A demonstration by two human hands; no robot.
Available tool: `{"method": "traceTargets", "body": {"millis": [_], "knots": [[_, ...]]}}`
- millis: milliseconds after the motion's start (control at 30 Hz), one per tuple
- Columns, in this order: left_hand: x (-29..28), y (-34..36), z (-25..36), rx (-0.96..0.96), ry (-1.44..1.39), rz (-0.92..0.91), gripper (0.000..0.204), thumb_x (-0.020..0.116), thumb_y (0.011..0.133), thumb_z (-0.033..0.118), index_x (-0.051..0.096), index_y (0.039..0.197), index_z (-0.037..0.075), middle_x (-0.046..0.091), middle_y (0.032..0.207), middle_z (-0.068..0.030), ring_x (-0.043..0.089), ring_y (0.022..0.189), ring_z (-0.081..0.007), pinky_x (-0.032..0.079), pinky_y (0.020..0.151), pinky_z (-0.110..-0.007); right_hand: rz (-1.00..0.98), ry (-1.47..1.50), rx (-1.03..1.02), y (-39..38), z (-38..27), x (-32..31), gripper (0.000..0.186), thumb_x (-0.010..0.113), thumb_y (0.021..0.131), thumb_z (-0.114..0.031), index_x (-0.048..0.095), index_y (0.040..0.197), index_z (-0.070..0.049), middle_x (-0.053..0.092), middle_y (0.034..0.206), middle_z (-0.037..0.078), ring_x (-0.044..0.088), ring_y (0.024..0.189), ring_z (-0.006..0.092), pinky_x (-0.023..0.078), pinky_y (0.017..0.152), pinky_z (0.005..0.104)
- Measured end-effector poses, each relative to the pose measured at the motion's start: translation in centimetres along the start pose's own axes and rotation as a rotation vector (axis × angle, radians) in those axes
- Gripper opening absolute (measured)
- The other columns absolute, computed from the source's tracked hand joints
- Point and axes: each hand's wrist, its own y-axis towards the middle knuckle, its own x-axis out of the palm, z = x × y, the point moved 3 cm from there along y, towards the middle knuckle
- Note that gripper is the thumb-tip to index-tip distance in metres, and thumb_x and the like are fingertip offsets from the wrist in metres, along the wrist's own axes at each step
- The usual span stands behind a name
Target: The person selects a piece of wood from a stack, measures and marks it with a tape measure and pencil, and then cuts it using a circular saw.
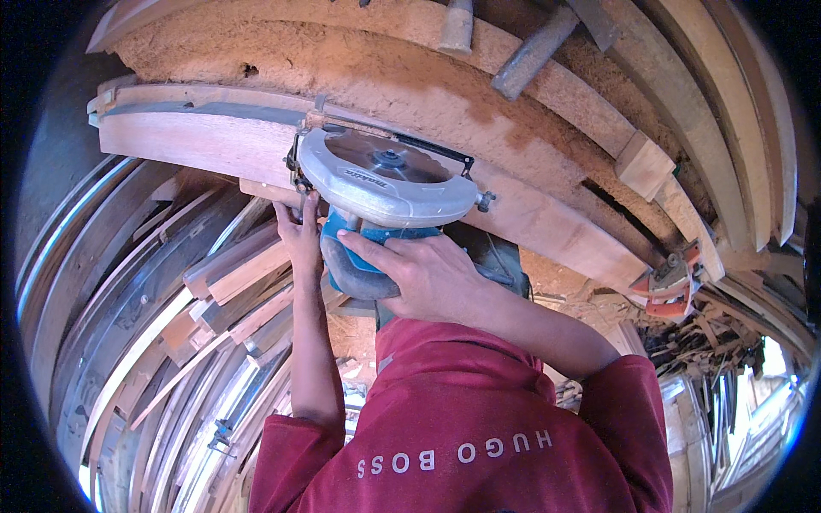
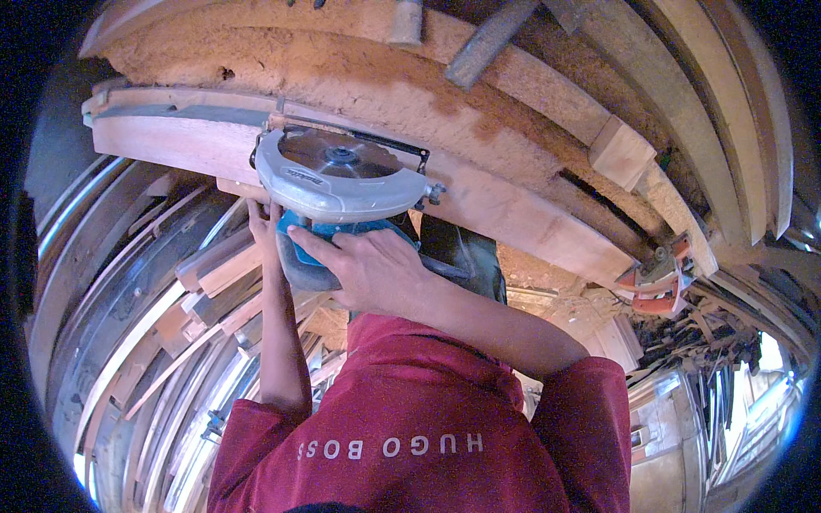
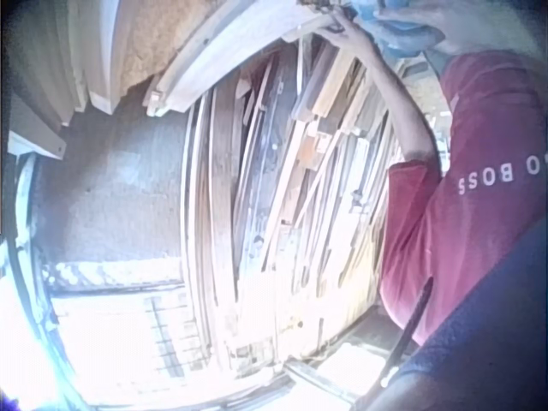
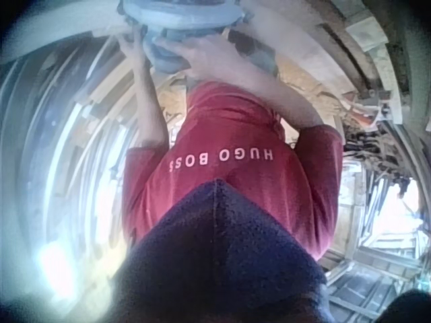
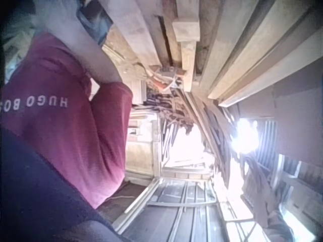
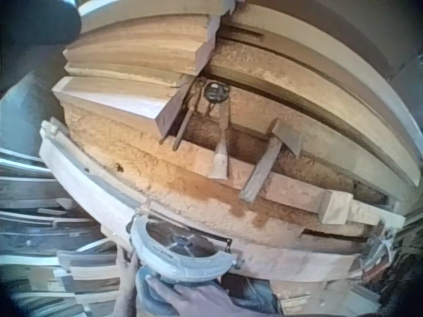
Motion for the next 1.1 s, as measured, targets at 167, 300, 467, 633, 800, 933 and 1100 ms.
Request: {"method": "traceTargets", "body": {"millis": [167,300,467,633,800,933,1100], "knots": [[-0.2,0.0,-0.3,-0.015,0.017,-0.007,0.057,0.07,0.1,0.02,0.044,0.146,0.002,0.066,0.098,-0.0037,0.054,0.074,-0.0065,0.04,0.055,-0.024,0.031,0.015,-0.02,0.0,0.2,0.1,0.088,0.078,0.076,-0.019,0.043,0.157,-0.019,0.071,0.09,0.018,0.073,0.082,0.0388,0.059,0.076,0.0485],[-0.2,-0.2,0.3,-0.052,0.029,-0.015,0.056,0.071,0.1,0.02,0.045,0.146,0.002,0.064,0.089,-0.0014,0.05,0.067,-0.0055,0.038,0.052,-0.024,0.023,0.013,-0.015,0.2,0.2,0.2,0.087,0.078,0.076,-0.019,0.044,0.156,-0.019,0.071,0.089,0.018,0.073,0.082,0.0389,0.059,0.076,0.0486],[0.0,-0.1,0.4,-0.015,0.004,0.004,0.054,0.071,0.099,0.02,0.046,0.144,0.002,0.063,0.087,-0.0012,0.049,0.062,-0.0051,0.036,0.05,-0.024,0.026,0.004,-0.019,0.3,0.1,0.1,0.091,0.08,0.073,-0.019,0.043,0.157,-0.019,0.07,0.089,0.017,0.073,0.082,0.0368,0.059,0.075,0.0473],[-0.2,0.0,0.7,-0.048,0.04,-0.018,0.057,0.071,0.099,0.02,0.044,0.145,0.002,0.064,0.09,-0.0013,0.05,0.065,-0.005,0.036,0.05,-0.024,0.033,0.0,-0.023,0.3,0.1,0.2,0.092,0.081,0.074,-0.021,0.042,0.157,-0.019,0.071,0.091,0.017,0.073,0.082,0.0368,0.059,0.076,0.0471],[0.1,0.0,0.4,-0.023,-0.052,-0.008,0.057,0.071,0.099,0.02,0.044,0.145,0.002,0.064,0.093,-0.0024,0.052,0.07,-0.006,0.04,0.055,-0.024,0.047,-0.031,-0.017,0.3,0.0,0.3,0.095,0.082,0.073,-0.02,0.04,0.159,-0.021,0.07,0.091,0.015,0.073,0.084,0.0346,0.059,0.077,0.0461],[-0.3,0.4,-0.2,0.023,-0.025,0.0,0.056,0.072,0.099,0.019,0.045,0.143,-0.001,0.066,0.104,-0.0068,0.059,0.087,-0.0106,0.049,0.074,-0.027,-0.031,-0.016,0.053,0.5,-0.4,0.0,0.093,0.082,0.075,-0.021,0.04,0.158,-0.023,0.073,0.1,0.017,0.073,0.09,0.037,0.059,0.081,0.0469],[-0.6,0.6,-0.8,-0.045,-0.044,0.022,0.054,0.079,0.092,0.023,0.054,0.129,-0.008,0.068,0.116,-0.0168,0.063,0.101,-0.0185,0.05,0.087,-0.032,0.033,-0.001,0.044,0.6,-0.5,0.2,0.089,0.08,0.078,-0.021,0.041,0.158,-0.023,0.073,0.114,0.02,0.072,0.098,0.0389,0.058,0.088,0.0468]]}}
